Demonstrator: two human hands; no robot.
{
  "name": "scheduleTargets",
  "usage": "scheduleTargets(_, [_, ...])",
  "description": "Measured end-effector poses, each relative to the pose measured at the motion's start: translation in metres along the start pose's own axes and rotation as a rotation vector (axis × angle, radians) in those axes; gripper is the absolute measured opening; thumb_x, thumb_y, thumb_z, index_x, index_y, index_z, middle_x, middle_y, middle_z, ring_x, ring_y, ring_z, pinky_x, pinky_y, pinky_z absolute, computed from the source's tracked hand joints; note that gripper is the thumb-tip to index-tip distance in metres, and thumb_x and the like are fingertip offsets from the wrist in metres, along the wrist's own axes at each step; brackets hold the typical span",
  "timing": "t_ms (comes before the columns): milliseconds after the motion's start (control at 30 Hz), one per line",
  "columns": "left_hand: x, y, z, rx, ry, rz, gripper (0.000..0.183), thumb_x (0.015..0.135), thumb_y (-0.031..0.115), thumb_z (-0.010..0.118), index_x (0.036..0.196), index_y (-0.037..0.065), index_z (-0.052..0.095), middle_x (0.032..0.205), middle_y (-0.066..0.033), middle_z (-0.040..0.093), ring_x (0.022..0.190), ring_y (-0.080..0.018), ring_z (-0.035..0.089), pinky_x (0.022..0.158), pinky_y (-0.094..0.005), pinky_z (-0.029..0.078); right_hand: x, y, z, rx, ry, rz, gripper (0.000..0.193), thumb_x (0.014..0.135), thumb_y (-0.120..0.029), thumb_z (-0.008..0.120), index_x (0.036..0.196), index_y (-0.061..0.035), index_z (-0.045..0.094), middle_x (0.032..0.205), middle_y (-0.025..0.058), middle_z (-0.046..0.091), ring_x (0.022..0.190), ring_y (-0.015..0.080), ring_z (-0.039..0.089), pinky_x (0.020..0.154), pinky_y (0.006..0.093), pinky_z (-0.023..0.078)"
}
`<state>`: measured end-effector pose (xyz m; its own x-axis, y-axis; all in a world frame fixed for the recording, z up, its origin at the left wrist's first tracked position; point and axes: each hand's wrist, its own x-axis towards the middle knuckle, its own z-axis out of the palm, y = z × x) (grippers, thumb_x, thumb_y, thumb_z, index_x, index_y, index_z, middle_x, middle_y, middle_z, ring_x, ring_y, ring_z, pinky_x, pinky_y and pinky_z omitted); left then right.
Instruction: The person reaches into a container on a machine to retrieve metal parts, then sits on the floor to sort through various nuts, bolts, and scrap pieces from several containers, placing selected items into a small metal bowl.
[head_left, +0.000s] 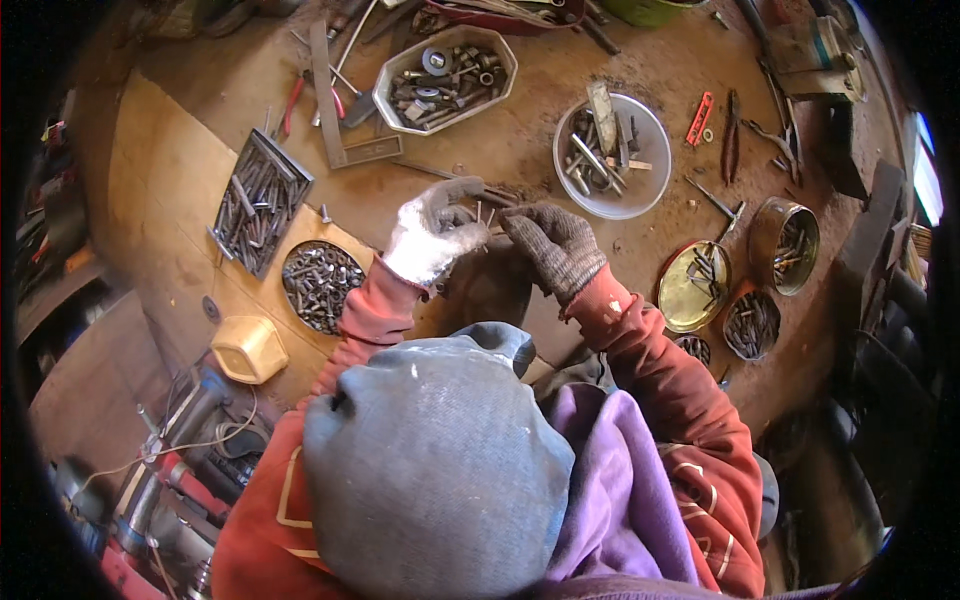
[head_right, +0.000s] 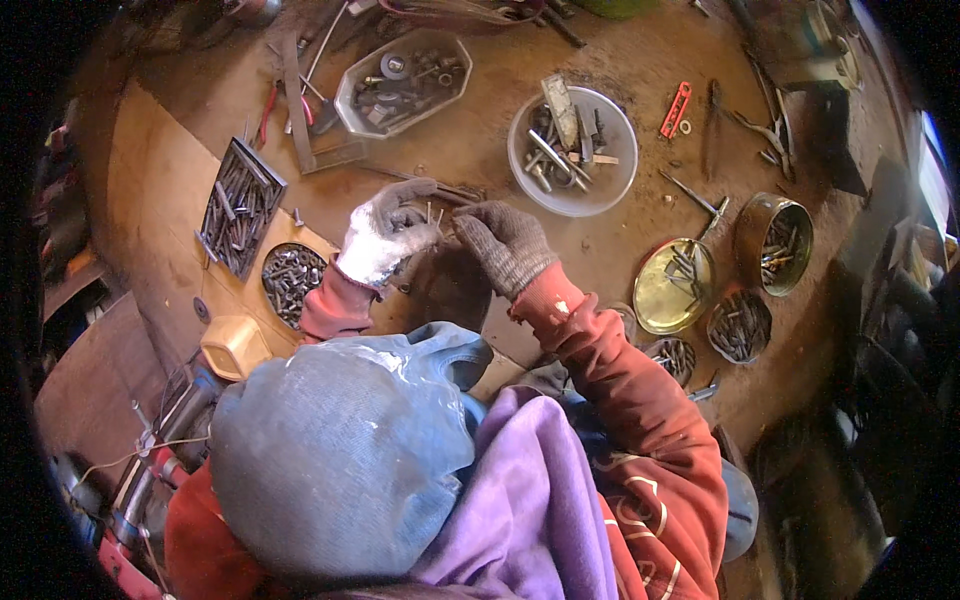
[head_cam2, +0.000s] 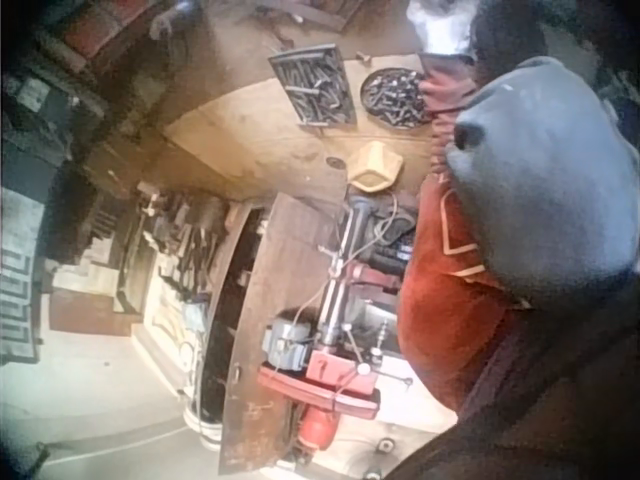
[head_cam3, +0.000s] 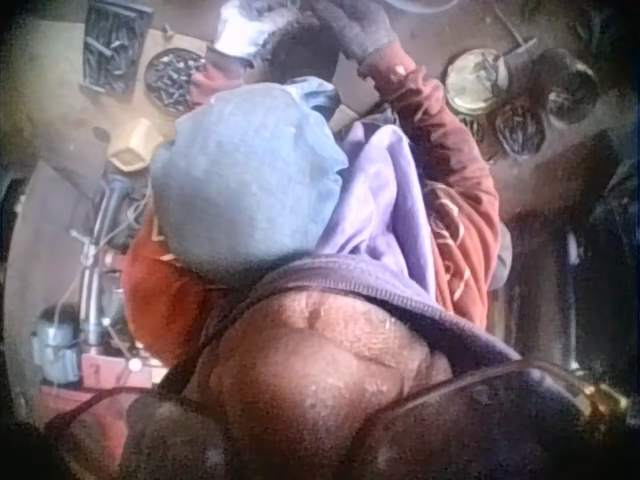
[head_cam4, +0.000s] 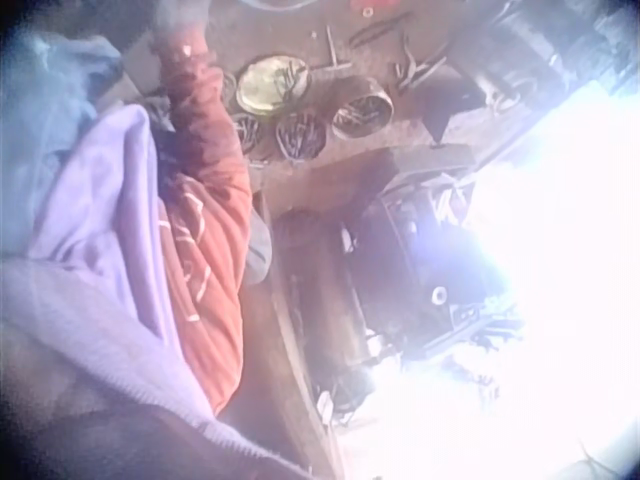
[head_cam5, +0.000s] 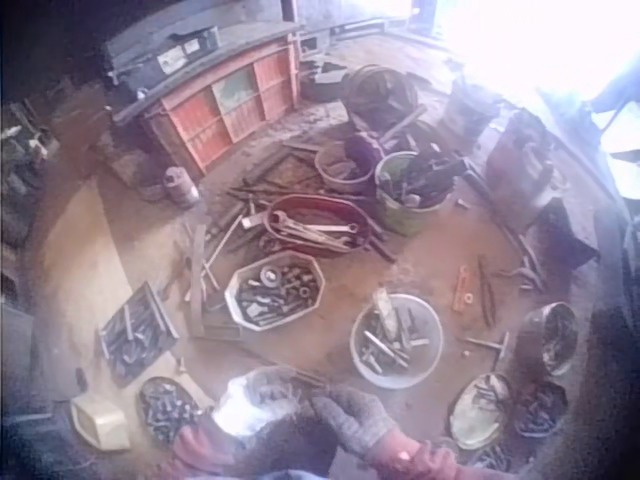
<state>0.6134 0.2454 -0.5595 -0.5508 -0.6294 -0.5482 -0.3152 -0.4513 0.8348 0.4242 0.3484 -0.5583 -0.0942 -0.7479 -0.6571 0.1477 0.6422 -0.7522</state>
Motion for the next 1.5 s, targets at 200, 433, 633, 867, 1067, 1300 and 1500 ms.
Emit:
scheduleTargets(200, [0.004,0.01,0.018,0.01,-0.115,0.046,0.055,0.081,-0.001,0.071,0.134,-0.001,0.058,0.12,-0.0105,0.069,0.104,-0.0169,0.067,0.091,-0.0321,0.055,0.005,-0.006,-0.002,-0.005,0.004,-0.168,0.027,0.092,-0.021,0.068,0.109,0.0001,0.069,0.088,0.0093,0.07,0.082,0.0169,0.065,0.076,0.0338,0.054])
scheduleTargets(433, [0.023,-0.011,0.018,0.069,0.051,-0.044,0.034,0.086,0.006,0.074,0.118,0.0,0.066,0.092,-0.0082,0.072,0.079,-0.0123,0.066,0.07,-0.0236,0.051,-0.042,-0.009,-0.132,-0.433,0.146,-0.269,0.016,0.092,-0.014,0.066,0.099,0.0004,0.066,0.079,0.0078,0.067,0.072,0.0138,0.06,0.069,0.0341,0.053])
scheduleTargets(633, [0.043,-0.02,0.009,-0.065,-0.074,-0.148,0.027,0.088,0.004,0.071,0.114,0.001,0.068,0.101,-0.0105,0.072,0.082,-0.0153,0.068,0.071,-0.0282,0.054,-0.133,0.019,-0.256,-0.825,0.369,0.146,0.025,0.095,-0.025,0.064,0.094,0.0001,0.061,0.08,0.0099,0.065,0.069,0.0182,0.058,0.066,0.0356,0.049])
scheduleTargets(867, [0.067,0.011,0.05,0.243,-0.215,0.354,0.028,0.087,0.012,0.068,0.114,0.001,0.07,0.096,-0.0098,0.072,0.076,-0.0165,0.068,0.065,-0.0282,0.055,-0.132,0.035,-0.197,-0.904,0.216,0.195,0.03,0.095,-0.032,0.067,0.107,-0.0037,0.065,0.088,0.0162,0.068,0.078,0.0334,0.064,0.072,0.0428,0.051])
scheduleTargets(1067, [0.059,0.047,0.083,-0.214,-0.247,-0.205,0.024,0.094,0.019,0.067,0.109,0.003,0.071,0.077,-0.0002,0.067,0.051,-0.0038,0.052,0.045,-0.0192,0.04,-0.057,-0.029,-0.091,-0.103,0.129,0.031,0.042,0.099,-0.039,0.061,0.108,0.0026,0.063,0.082,0.0054,0.063,0.074,0.0124,0.061,0.064,0.0314,0.051])
scheduleTargets(1300, [0.061,0.011,0.064,-0.786,-0.188,-0.314,0.04,0.097,0.039,0.062,0.116,0.003,0.066,0.084,-0.0092,0.069,0.059,-0.0159,0.062,0.049,-0.0275,0.048,-0.024,-0.043,-0.07,-0.056,-0.098,0.147,0.033,0.099,-0.036,0.06,0.106,-0.0048,0.068,0.08,0.0047,0.068,0.059,0.012,0.06,0.049,0.0272,0.048])
scheduleTargets(1500, [0.05,-0.012,0.028,-1.079,-0.244,-0.108,0.05,0.092,0.019,0.067,0.136,0.0,0.052,0.126,-0.0222,0.062,0.111,-0.0382,0.064,0.094,-0.0533,0.055,-0.032,-0.046,-0.076,0.007,-0.094,0.136,0.026,0.096,-0.023,0.062,0.112,-0.0048,0.069,0.078,0.0036,0.069,0.059,0.0103,0.06,0.049,0.027,0.05])
